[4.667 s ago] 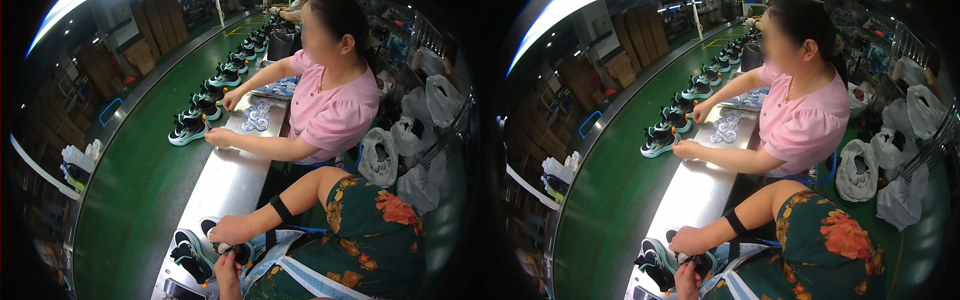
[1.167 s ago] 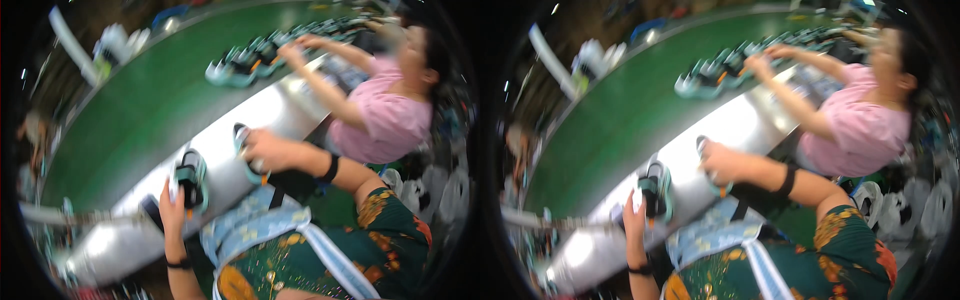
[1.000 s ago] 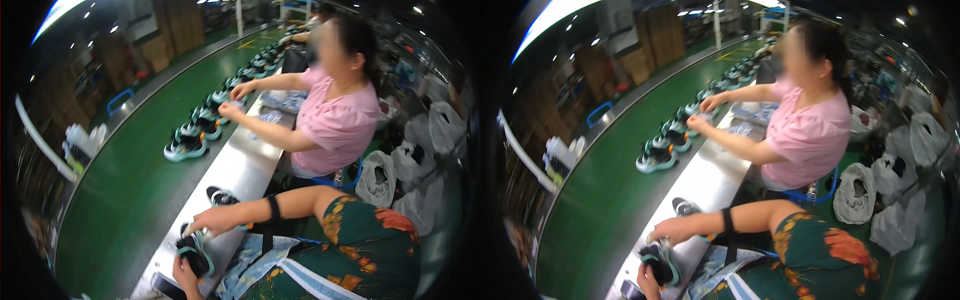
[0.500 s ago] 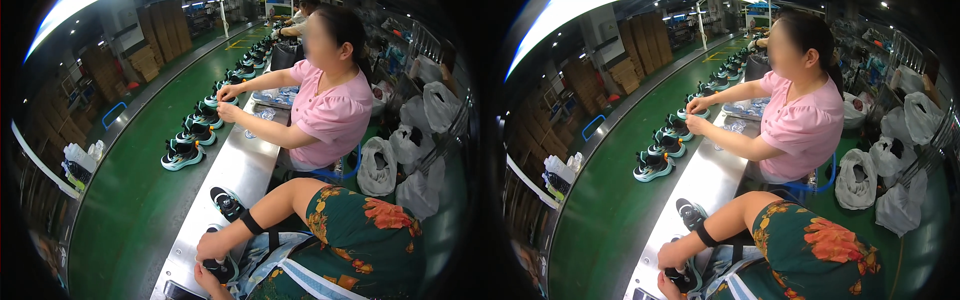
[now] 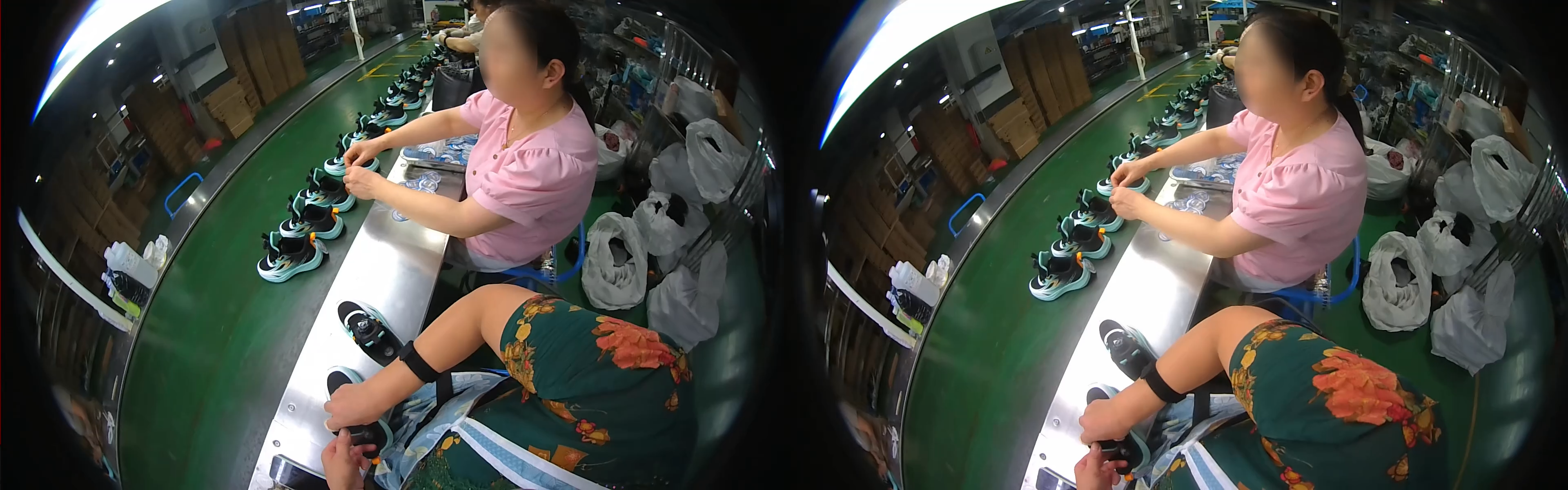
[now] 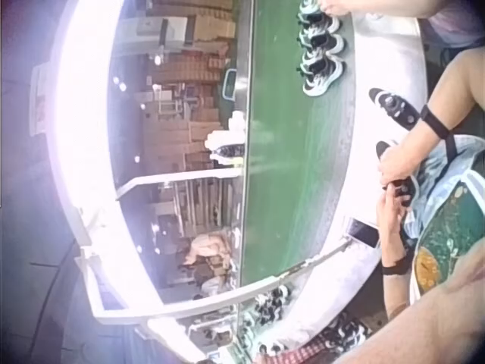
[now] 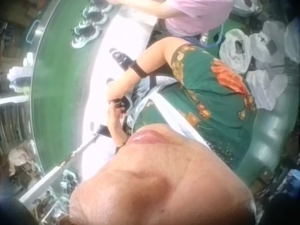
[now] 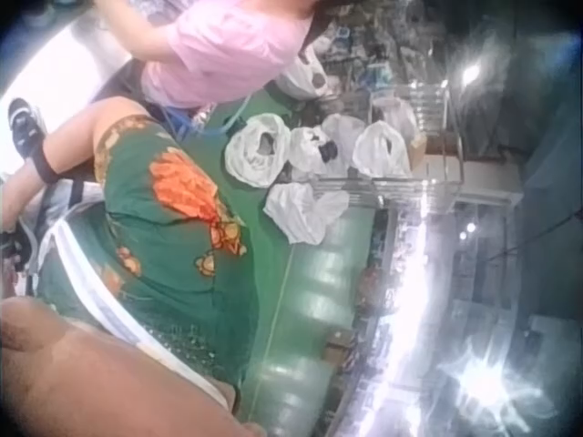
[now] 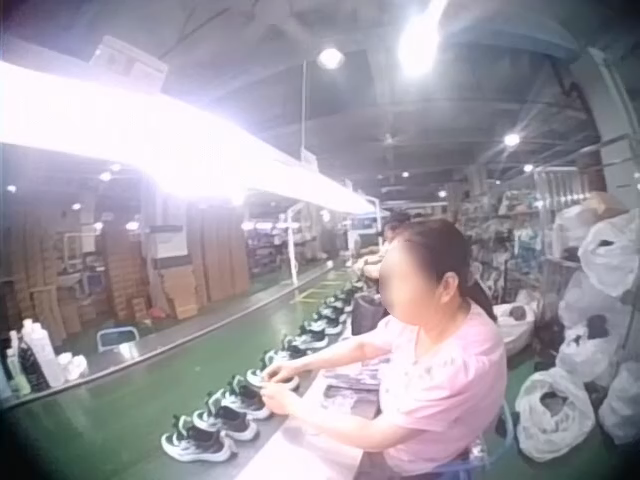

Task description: Inserting foam padding and inner lining into sneakers on a conveyor belt.

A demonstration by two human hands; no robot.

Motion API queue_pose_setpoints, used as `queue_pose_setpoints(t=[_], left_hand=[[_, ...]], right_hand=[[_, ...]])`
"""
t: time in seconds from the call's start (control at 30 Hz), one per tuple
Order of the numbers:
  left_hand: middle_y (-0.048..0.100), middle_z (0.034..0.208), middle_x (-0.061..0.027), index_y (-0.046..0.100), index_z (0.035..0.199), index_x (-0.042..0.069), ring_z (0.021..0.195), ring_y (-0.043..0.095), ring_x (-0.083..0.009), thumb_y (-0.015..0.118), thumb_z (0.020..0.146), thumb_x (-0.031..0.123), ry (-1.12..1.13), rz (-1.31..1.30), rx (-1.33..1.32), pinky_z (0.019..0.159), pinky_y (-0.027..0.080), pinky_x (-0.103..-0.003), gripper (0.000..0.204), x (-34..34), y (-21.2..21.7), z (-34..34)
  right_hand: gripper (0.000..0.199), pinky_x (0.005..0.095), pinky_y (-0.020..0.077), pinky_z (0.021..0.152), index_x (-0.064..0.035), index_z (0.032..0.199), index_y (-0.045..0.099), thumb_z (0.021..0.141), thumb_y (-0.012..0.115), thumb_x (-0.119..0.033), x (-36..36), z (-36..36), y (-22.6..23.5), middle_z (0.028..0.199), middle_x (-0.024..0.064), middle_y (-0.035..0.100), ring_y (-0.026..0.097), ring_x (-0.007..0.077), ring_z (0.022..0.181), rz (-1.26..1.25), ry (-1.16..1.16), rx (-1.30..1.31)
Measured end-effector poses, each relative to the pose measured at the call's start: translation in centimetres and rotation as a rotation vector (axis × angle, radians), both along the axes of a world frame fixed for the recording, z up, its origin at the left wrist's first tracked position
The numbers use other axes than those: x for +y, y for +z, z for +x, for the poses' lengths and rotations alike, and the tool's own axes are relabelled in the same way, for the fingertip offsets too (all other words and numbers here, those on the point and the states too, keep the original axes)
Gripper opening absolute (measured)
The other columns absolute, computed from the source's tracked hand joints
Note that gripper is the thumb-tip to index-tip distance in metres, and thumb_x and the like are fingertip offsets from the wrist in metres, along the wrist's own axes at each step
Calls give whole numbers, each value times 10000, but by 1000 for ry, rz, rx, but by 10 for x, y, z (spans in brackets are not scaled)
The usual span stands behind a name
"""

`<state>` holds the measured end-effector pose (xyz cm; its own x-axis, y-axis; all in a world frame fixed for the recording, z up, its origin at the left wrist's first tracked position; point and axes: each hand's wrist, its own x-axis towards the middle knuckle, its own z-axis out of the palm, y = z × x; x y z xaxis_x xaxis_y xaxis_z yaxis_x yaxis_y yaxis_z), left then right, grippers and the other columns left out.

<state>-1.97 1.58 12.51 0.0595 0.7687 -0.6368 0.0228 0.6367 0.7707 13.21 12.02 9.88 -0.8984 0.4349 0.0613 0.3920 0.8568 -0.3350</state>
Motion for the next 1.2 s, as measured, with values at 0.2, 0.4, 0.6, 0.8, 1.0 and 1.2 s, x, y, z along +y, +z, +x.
queue_pose_setpoints(t=[0.2,0.4,0.6,0.8,1.0,1.2], left_hand=[[644,805,-153,572,1077,-25,668,592,-224,593,888,359,56,-27,-217,584,496,-323,428,-11,-19,12],[639,767,-138,550,1101,-43,684,598,-222,555,919,331,60,-9,-230,609,504,-334,416,-20,-42,1],[625,771,-104,548,1123,-12,672,586,-176,545,927,323,53,40,-228,608,496,-305,389,-21,-31,12],[624,753,-90,551,1122,0,604,568,-157,520,938,339,45,19,-171,552,467,-257,388,-20,-31,14],[627,731,-87,558,1110,-5,541,546,-145,501,946,348,-2,51,-146,489,424,-231,393,-19,-25,20],[636,714,-108,563,973,-5,501,531,-113,494,942,276,105,48,-124,431,379,-215,291,-21,-38,14]], right_hand=[[291,388,485,709,-75,932,681,646,696,-124,13,31,4,831,147,672,645,314,804,-637,85,390],[284,374,470,696,-65,927,665,687,709,-209,13,22,5,792,121,669,641,297,776,-392,73,177],[283,398,467,776,-64,996,658,759,691,-215,-4,21,14,885,152,672,638,320,844,-266,-104,73],[364,351,468,796,-105,1154,637,797,658,-168,19,41,5,1000,142,676,639,278,899,-764,212,282],[371,366,482,755,-98,1154,632,793,665,-173,24,42,-15,986,156,675,637,297,899,-868,128,362],[341,424,481,685,-24,930,628,718,729,-272,-7,20,12,828,187,656,633,359,794,-512,-178,235]])
